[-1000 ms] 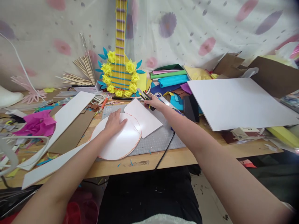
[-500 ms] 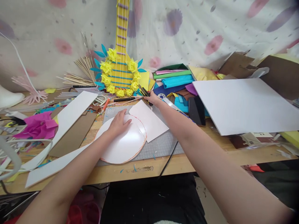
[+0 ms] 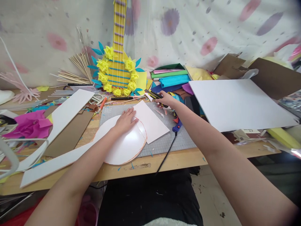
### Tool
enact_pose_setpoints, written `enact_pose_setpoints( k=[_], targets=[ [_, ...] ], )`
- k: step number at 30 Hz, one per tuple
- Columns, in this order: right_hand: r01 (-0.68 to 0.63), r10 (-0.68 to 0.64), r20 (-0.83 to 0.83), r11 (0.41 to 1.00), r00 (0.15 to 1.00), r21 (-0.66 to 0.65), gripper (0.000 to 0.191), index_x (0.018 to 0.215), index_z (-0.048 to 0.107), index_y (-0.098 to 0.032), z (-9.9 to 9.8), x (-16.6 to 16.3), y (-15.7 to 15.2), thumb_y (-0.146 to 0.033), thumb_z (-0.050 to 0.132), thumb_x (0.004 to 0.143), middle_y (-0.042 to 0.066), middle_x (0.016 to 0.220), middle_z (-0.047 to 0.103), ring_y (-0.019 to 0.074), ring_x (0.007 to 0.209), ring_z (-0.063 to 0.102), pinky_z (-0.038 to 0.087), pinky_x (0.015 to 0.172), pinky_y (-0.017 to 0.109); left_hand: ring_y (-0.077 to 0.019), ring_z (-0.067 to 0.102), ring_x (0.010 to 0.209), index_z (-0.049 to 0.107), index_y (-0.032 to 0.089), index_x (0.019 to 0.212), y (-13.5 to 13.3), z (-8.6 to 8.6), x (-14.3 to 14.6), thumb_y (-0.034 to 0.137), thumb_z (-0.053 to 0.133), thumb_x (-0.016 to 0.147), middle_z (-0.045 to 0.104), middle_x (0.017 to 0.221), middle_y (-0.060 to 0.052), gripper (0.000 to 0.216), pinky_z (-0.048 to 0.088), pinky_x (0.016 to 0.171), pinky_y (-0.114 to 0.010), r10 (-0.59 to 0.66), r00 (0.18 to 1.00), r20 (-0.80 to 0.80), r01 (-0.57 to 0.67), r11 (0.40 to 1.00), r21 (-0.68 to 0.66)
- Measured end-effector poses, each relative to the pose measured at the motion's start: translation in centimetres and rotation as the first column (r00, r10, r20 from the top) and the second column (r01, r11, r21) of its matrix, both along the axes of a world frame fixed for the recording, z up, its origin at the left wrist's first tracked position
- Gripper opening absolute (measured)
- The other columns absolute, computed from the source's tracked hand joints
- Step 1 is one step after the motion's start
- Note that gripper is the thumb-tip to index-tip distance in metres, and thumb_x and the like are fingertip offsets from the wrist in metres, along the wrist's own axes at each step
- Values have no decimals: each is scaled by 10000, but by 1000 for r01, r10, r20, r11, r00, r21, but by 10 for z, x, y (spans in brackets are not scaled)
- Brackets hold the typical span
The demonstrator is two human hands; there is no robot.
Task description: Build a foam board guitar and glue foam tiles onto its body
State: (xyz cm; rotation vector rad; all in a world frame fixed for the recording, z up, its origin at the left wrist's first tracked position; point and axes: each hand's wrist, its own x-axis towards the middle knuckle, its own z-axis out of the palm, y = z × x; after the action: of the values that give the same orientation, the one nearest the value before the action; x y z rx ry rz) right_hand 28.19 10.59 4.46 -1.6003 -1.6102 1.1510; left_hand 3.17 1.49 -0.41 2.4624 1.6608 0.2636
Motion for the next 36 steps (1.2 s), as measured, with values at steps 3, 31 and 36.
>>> enact_pose_setpoints(
  k=[3,31,36],
  targets=[
    [14,-16,-84,1000,996,-26,333,887,380,-234,-4,6,-5,-179,682,759,-37,623,564,134,509,592,487,419,233,-248,228,1427,372,102,1421,1,-4,-1,423,332,933,289,1533,-121,586,161,1176,-438,-2,999,-34,1,999,-39],
    [151,-151,-241,988,959,-21,141,879,472,-209,-29,-20,-8,-240,593,814,-9,720,619,89,520,565,456,419,180,-319,207,1426,345,97,1440,83,10,4,401,256,932,362,1494,-145,599,116,1153,-548,248,967,-58,-243,966,88],
    [124,-163,-315,982,935,-141,204,971,459,-204,-30,-16,-6,-243,602,831,-9,668,576,147,562,633,539,480,264,-253,236,1422,364,78,1421,50,17,17,342,285,935,320,1520,-131,558,153,1171,-415,141,990,-22,-139,986,92]
  ],
)
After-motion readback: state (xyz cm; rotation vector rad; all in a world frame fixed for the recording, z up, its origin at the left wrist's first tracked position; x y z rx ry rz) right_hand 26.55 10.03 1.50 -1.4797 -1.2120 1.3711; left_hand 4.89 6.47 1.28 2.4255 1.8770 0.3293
